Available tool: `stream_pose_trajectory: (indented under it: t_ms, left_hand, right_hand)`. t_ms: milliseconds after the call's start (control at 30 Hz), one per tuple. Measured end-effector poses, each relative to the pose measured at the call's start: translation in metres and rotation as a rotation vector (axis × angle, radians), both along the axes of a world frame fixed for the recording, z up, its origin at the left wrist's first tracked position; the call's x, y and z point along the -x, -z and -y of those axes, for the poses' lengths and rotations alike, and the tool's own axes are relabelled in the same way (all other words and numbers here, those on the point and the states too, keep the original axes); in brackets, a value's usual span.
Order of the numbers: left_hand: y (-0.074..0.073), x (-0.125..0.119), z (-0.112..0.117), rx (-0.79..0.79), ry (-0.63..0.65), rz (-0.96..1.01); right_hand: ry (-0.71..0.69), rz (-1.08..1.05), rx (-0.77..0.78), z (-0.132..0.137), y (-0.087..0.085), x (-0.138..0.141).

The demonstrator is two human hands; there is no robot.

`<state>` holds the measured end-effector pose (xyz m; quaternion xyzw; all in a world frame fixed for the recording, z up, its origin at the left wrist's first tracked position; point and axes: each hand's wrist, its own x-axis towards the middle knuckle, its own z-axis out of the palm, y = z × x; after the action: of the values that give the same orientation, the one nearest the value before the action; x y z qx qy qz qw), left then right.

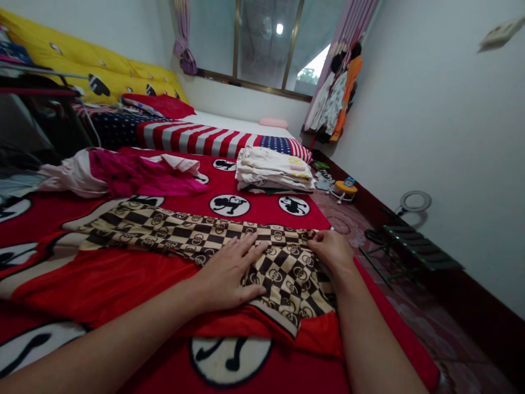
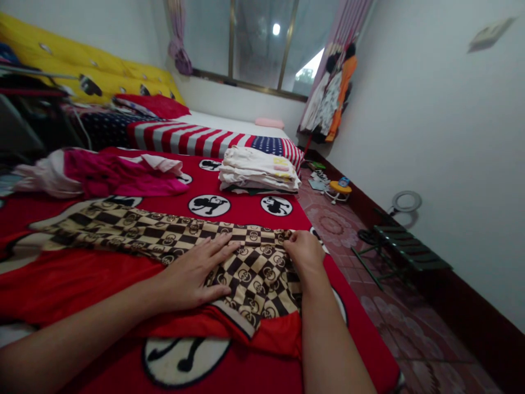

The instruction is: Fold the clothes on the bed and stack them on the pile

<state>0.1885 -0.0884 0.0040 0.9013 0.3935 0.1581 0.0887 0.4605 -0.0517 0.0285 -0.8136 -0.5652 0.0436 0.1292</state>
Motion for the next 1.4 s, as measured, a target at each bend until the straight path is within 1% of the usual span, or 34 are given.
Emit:
stream_pose_trajectory:
  t_ms: [67, 133, 200, 267, 300, 333, 367, 433, 467, 533, 600, 633, 667, 733, 800, 867, 900, 933, 967, 1000, 1033, 1067, 1100, 1167, 1267, 1300, 1400]
  left_hand:
    - [-0.004, 0.0, 0.004, -0.088, 0.062, 0.04]
    - [-0.008, 0.0, 0.01, -0.14, 0.182, 0.045]
    - [-0.01, -0.003, 0.016, -0.115, 0.309, 0.002]
    - [-0.007, -0.005, 0.021, -0.061, 0.388, -0.04]
    - [-0.005, -0.007, 0.023, -0.04, 0.408, -0.049]
    - [-0.003, -0.007, 0.024, -0.026, 0.418, -0.049]
    - [-0.002, -0.008, 0.024, -0.015, 0.421, -0.046]
    - [-0.003, -0.006, 0.025, 0.011, 0.426, -0.03]
    - [-0.007, -0.005, 0.025, 0.03, 0.427, -0.009]
    - [-0.017, 0.002, 0.025, 0.077, 0.403, 0.066]
    - [-0.031, 0.015, 0.021, 0.095, 0.319, 0.19]
    - [-0.037, 0.025, 0.017, 0.075, 0.241, 0.258]
    - [-0.042, 0.038, 0.012, 0.034, 0.138, 0.318]
    - [-0.049, 0.073, 0.003, -0.095, -0.13, 0.375]
    - [-0.05, 0.118, -0.005, -0.248, -0.447, 0.311]
    - [-0.047, 0.166, -0.01, -0.382, -0.774, 0.158]
    - [-0.044, 0.189, -0.011, -0.391, -0.922, 0.078]
    - [-0.042, 0.21, -0.011, -0.36, -1.042, 0.014]
    - [-0.039, 0.227, -0.011, -0.307, -1.137, -0.026]
    - [-0.037, 0.242, -0.01, -0.251, -1.196, -0.04]
    - [-0.036, 0.252, -0.008, -0.195, -1.224, -0.03]
    - [-0.035, 0.259, -0.005, -0.15, -1.223, -0.002]
    - [-0.035, 0.262, -0.002, -0.138, -1.203, 0.033]
    - [-0.035, 0.259, 0.005, -0.223, -1.132, 0.085]
    - [-0.037, 0.243, 0.015, -0.434, -1.001, 0.07]
    - [-0.037, 0.237, 0.017, -0.465, -0.966, 0.057]
    - [-0.037, 0.227, 0.017, -0.448, -0.921, 0.014]
  right_hand:
    - [0.003, 0.006, -0.049, 0.001, -0.001, 0.001]
    - [0.024, 0.009, -0.158, 0.001, -0.002, 0.001]
    - [0.01, -0.026, -0.285, 0.002, -0.002, 0.002]
    - [-0.064, -0.095, -0.388, 0.002, -0.001, 0.003]
    - [-0.115, -0.128, -0.404, 0.001, 0.0, 0.004]
    - [-0.17, -0.144, -0.379, 0.001, 0.002, 0.004]
    - [-0.219, -0.142, -0.319, 0.001, 0.004, 0.005]
    - [-0.289, -0.102, -0.156, 0.0, 0.007, 0.004]
    - [-0.312, -0.079, -0.092, 0.0, 0.009, 0.003]
    - [-0.338, -0.055, -0.047, -0.001, 0.011, 0.001]
    - [-0.348, -0.058, -0.059, -0.003, 0.013, -0.002]
    - [-0.345, -0.067, -0.068, -0.004, 0.013, -0.003]
    - [-0.34, -0.082, -0.074, -0.006, 0.012, -0.003]
    - [-0.325, -0.109, -0.089, -0.007, 0.011, -0.003]
    - [-0.324, -0.122, -0.111, -0.008, 0.008, -0.002]
    - [-0.328, -0.119, -0.132, -0.007, 0.006, -0.001]
    - [-0.332, -0.118, -0.144, -0.006, 0.006, 0.0]
    - [-0.333, -0.117, -0.154, -0.006, 0.006, 0.001]
    - [-0.331, -0.12, -0.165, -0.005, 0.005, 0.002]
    - [-0.329, -0.127, -0.177, -0.005, 0.005, 0.004]
    - [-0.332, -0.137, -0.191, -0.004, 0.004, 0.005]
    - [-0.338, -0.149, -0.207, -0.004, 0.004, 0.007]
    - [-0.347, -0.162, -0.221, -0.003, 0.003, 0.008]
    - [-0.378, -0.185, -0.243, -0.001, 0.002, 0.012]
    - [-0.412, -0.216, -0.257, 0.001, 0.002, 0.017]
    - [-0.418, -0.223, -0.266, 0.001, 0.002, 0.019]
    - [-0.432, -0.248, -0.301, 0.002, 0.004, 0.023]
